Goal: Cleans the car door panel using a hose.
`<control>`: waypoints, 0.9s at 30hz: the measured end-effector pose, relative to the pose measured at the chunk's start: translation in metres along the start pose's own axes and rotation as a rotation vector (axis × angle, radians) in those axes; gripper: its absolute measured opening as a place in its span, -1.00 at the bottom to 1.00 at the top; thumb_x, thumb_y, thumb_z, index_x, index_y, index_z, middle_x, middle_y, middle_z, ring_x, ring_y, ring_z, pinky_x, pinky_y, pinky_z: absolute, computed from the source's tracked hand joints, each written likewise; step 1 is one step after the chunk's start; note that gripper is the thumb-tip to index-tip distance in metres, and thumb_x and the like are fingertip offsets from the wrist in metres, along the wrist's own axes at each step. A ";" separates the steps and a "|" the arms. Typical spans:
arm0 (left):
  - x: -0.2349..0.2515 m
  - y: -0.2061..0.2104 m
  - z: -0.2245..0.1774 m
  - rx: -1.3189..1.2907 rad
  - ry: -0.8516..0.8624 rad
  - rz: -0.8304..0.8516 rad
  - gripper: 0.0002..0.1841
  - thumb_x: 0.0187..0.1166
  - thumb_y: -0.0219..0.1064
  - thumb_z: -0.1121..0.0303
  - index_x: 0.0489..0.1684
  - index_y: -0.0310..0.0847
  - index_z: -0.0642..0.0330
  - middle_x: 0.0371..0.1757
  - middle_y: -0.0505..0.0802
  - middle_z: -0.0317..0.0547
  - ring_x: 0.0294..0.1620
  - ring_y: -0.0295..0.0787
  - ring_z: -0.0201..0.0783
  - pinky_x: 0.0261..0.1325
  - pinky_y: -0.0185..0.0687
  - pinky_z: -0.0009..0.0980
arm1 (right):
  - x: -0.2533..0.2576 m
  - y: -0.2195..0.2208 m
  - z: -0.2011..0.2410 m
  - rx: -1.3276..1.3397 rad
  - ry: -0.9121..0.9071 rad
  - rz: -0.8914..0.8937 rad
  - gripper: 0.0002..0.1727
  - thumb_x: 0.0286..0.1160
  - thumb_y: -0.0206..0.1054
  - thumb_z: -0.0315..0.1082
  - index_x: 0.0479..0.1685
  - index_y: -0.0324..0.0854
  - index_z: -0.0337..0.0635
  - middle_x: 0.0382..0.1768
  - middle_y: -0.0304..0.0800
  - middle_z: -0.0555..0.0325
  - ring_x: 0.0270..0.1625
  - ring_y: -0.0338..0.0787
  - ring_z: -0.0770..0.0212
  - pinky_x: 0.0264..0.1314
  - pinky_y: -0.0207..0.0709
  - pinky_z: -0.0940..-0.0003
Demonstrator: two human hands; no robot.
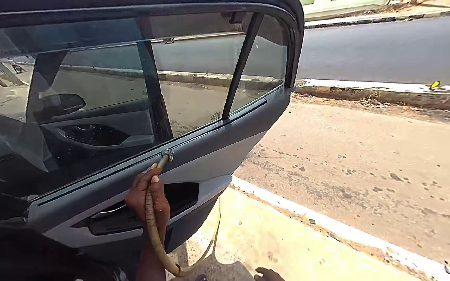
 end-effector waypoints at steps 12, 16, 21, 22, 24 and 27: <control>-0.045 0.173 -0.035 -0.395 -0.093 0.645 -0.63 0.67 0.12 0.67 0.35 0.69 0.40 0.52 0.72 0.10 0.49 0.71 -0.17 0.51 0.64 -0.28 | -0.081 -0.097 0.213 0.420 -0.876 -0.671 -0.28 0.80 -0.15 0.32 -0.33 0.63 -0.12 -0.79 0.33 0.39 -0.78 0.35 0.51 -0.72 0.29 0.54; -0.061 0.171 -0.016 -0.924 -0.906 0.378 -0.39 0.86 -0.10 0.46 0.90 -0.15 0.17 0.65 0.45 0.25 0.18 0.84 -0.05 0.24 0.80 -0.19 | -0.070 -0.087 0.165 0.024 -0.775 -0.803 -0.23 0.81 -0.20 0.30 -0.44 0.64 -0.13 -0.83 0.34 0.34 -0.79 0.37 0.44 -0.75 0.28 0.43; -0.054 0.147 -0.016 -0.637 -1.100 0.478 -0.39 0.91 -0.29 -0.10 0.50 0.51 0.11 0.08 0.86 -0.07 -0.57 0.51 -0.47 -0.57 0.32 -0.57 | -0.065 -0.037 0.145 -0.203 -0.762 -0.590 -0.26 0.80 -0.13 0.18 -0.42 0.66 -0.29 -0.80 0.46 0.15 -0.73 0.54 0.26 -0.67 0.40 0.21; -0.050 0.142 -0.017 -0.668 -1.075 0.530 -0.38 0.93 -0.29 -0.06 0.41 0.59 0.17 -0.09 0.87 -0.10 -0.67 0.38 -0.49 -0.65 0.18 -0.59 | -0.064 -0.027 0.141 -0.210 -0.764 -0.542 -0.27 0.80 -0.11 0.17 -0.40 0.66 -0.31 -0.79 0.48 0.13 -0.72 0.56 0.25 -0.64 0.43 0.20; -0.045 0.126 -0.023 -0.746 -1.027 0.560 -0.46 0.95 -0.18 0.08 0.06 0.65 0.34 -0.47 0.70 -0.16 -0.81 0.17 -0.51 -0.80 0.00 -0.62 | -0.063 -0.014 0.137 -0.201 -0.772 -0.467 -0.28 0.81 -0.10 0.15 -0.36 0.66 -0.34 -0.76 0.49 0.15 -0.69 0.55 0.32 -0.60 0.44 0.28; -0.046 0.082 -0.030 -0.803 -1.026 0.437 -0.47 0.93 -0.11 0.11 -0.54 0.39 0.23 -0.75 0.40 -0.22 -0.86 0.06 -0.43 -0.82 -0.02 -0.58 | -0.057 -0.001 0.139 -0.114 -0.806 -0.260 -0.22 0.81 -0.13 0.24 -0.23 0.68 -0.36 -0.71 0.47 0.22 -0.66 0.49 0.47 -0.56 0.42 0.44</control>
Point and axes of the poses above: each hand's wrist, its own x-axis towards the middle knuckle, its own y-axis out of the palm, z = x × y, the point moved 4 cm from there along x, towards the middle knuckle
